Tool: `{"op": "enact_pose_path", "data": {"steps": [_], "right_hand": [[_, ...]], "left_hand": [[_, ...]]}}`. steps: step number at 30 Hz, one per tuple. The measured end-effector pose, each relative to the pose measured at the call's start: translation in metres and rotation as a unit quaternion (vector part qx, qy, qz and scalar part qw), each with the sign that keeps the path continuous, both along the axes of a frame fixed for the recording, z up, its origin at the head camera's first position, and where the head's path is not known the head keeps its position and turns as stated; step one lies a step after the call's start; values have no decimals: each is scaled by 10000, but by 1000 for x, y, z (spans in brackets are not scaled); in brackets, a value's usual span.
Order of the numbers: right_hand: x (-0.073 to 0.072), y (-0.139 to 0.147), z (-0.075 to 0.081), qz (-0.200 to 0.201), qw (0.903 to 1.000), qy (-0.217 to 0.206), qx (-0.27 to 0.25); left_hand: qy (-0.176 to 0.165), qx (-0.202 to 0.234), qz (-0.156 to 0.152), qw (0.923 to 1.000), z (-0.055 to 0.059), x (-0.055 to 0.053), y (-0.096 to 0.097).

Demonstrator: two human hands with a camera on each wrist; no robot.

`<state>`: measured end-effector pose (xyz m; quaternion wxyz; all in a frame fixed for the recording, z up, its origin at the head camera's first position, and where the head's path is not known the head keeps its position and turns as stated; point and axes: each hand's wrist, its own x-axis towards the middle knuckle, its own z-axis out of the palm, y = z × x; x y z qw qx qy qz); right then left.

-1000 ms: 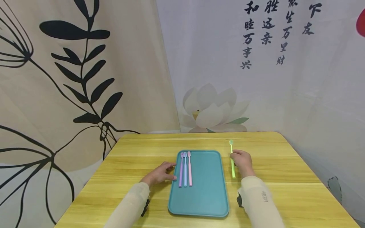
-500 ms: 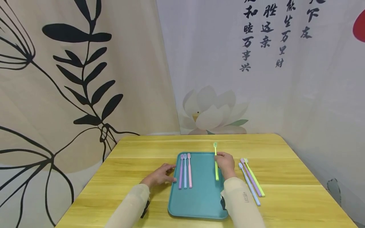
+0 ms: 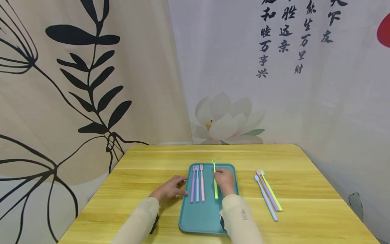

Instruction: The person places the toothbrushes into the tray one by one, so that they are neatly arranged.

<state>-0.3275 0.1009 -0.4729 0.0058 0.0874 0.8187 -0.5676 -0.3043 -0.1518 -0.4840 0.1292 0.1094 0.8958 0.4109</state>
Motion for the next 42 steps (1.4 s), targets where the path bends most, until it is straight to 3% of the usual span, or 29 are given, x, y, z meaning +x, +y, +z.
{"op": "enact_pose_path", "data": {"steps": [7, 19, 35, 42], "right_hand": [[1, -13, -10, -28, 9998, 56, 166], [2, -25, -8, -6, 9991, -104, 414], [4, -30, -5, 325, 9848, 174, 1700], [5, -31, -7, 414, 9866, 151, 1570]], "left_hand": [[3, -18, 27, 10000, 0, 0, 0], [92, -221, 2, 9997, 5, -2, 4], [37, -150, 25, 9999, 1, -2, 4], [55, -192, 17, 9998, 0, -1, 1]]}}
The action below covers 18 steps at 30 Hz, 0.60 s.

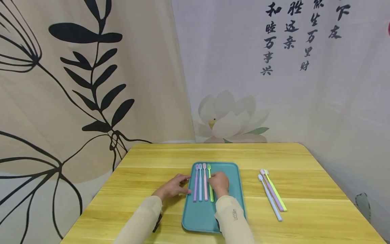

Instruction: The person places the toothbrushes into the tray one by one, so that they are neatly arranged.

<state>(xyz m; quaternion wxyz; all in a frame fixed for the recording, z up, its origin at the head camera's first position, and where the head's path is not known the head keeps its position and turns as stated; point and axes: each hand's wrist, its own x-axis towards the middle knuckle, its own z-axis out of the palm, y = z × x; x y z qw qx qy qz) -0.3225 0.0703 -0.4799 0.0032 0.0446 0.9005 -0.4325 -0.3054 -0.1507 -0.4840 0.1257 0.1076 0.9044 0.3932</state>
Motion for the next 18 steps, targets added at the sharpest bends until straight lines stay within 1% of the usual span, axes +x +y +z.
{"op": "enact_pose_path", "data": {"steps": [6, 11, 14, 18], "right_hand": [[-1, 2, -1, 8, 9997, -2, -253], [-1, 3, 0, -16, 9984, -87, -555], [0, 5, 0, 38, 9983, -76, -573], [1, 10, 0, 105, 9988, -14, -488]], "left_hand": [[41, -14, -60, 10000, 1, -1, 0], [82, -56, -60, 9999, 1, -1, -1], [80, -112, -51, 9999, 0, -1, -1], [45, -51, -27, 10000, -1, 1, -2]]}}
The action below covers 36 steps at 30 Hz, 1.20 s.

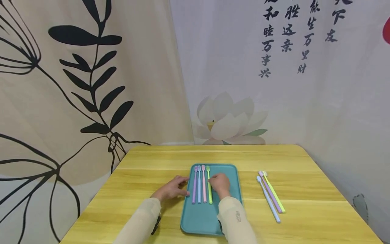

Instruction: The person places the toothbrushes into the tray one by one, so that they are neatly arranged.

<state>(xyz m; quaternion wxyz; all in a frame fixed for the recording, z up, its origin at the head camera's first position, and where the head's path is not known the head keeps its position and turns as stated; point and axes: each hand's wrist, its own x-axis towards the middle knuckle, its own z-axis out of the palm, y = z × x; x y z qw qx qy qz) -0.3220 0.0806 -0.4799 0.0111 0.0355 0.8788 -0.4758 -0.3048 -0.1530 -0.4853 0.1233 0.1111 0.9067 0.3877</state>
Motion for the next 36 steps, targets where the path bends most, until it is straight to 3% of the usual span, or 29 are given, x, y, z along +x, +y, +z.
{"op": "enact_pose_path", "data": {"steps": [8, 16, 28, 36], "right_hand": [[-7, 19, 10, 128, 9993, 8, -359], [-8, 44, 34, 107, 9977, 72, -671], [-18, 107, 51, 53, 9954, -148, -940], [-15, 155, 55, 98, 9951, -250, -954]], "left_hand": [[-6, 167, 20, 9999, -1, 1, 1], [-43, 203, 18, 9998, -2, 1, 0], [-48, 163, 2, 9999, 0, -1, 1], [-123, 297, 65, 9995, -1, -1, 1]]}}
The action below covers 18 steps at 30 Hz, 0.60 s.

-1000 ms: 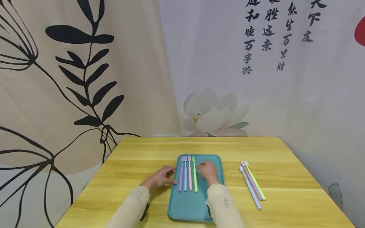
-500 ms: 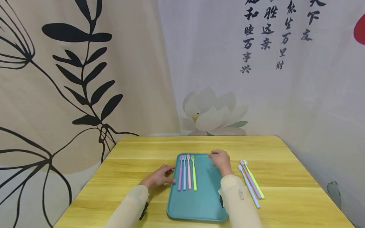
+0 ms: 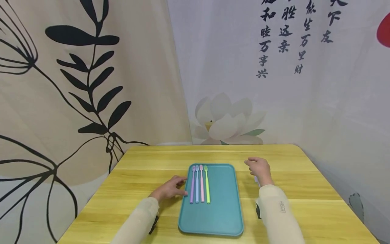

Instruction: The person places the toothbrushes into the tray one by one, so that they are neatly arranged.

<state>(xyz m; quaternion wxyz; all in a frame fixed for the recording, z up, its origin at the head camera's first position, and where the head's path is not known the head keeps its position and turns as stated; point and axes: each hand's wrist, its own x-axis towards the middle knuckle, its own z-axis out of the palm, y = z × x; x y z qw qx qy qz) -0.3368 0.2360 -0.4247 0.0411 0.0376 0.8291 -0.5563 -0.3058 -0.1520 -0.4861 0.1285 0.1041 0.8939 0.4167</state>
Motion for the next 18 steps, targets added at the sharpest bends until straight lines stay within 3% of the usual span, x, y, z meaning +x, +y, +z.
{"op": "enact_pose_path", "data": {"steps": [8, 18], "right_hand": [[6, 43, -6, -94, 9999, -11, 118], [15, 69, -16, -91, 9996, -197, 195]], "left_hand": [[4, -69, -1, 10000, -1, -3, -1], [127, -51, -131, 9998, -2, -3, 0]]}}
